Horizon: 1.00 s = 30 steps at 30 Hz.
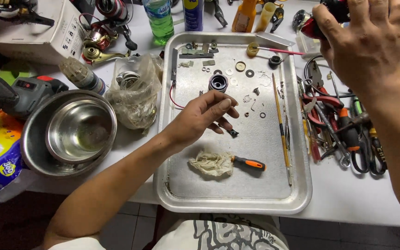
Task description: The person cleans a small cylindrical motor component with a cloth and then uses a screwdriver to tighten screws on a black plastic housing. The workspace is a cluttered table with various tools and parts laid out on a metal tray.
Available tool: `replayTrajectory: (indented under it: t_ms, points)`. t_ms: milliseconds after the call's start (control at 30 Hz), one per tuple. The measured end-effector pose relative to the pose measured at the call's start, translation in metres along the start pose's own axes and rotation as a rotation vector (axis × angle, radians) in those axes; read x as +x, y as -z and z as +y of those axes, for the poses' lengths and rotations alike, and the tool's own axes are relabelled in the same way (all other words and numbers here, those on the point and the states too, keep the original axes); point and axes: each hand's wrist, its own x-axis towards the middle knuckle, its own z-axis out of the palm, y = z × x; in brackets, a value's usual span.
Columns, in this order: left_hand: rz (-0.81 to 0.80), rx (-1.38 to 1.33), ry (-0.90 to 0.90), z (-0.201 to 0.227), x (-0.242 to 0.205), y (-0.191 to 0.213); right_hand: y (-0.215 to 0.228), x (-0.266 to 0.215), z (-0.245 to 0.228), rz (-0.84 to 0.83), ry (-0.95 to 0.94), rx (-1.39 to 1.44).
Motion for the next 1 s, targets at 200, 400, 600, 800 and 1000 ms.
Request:
replayTrajectory:
  t_ms: [200,400,600,800,1000]
  points:
    - [0.024,0.016,-0.038,-0.001,0.004,0.004,-0.012,-0.002,0.008,0.073,0.001,0.009]
    - [0.002,-0.082,-0.046,-0.002,0.011,0.002,0.036,0.028,-0.039,0.315,0.014,0.230]
    - [-0.244,-0.295,-0.195,-0.018,0.007,0.009,0.094,0.028,-0.111,0.388,0.184,0.270]
    - [-0.206,-0.247,-0.172,-0.036,-0.001,0.017,0.115,0.029,-0.127,0.307,0.217,0.403]
    - [-0.383,-0.319,-0.242,-0.040,-0.001,0.015,0.121,0.010,-0.119,0.200,0.292,0.632]
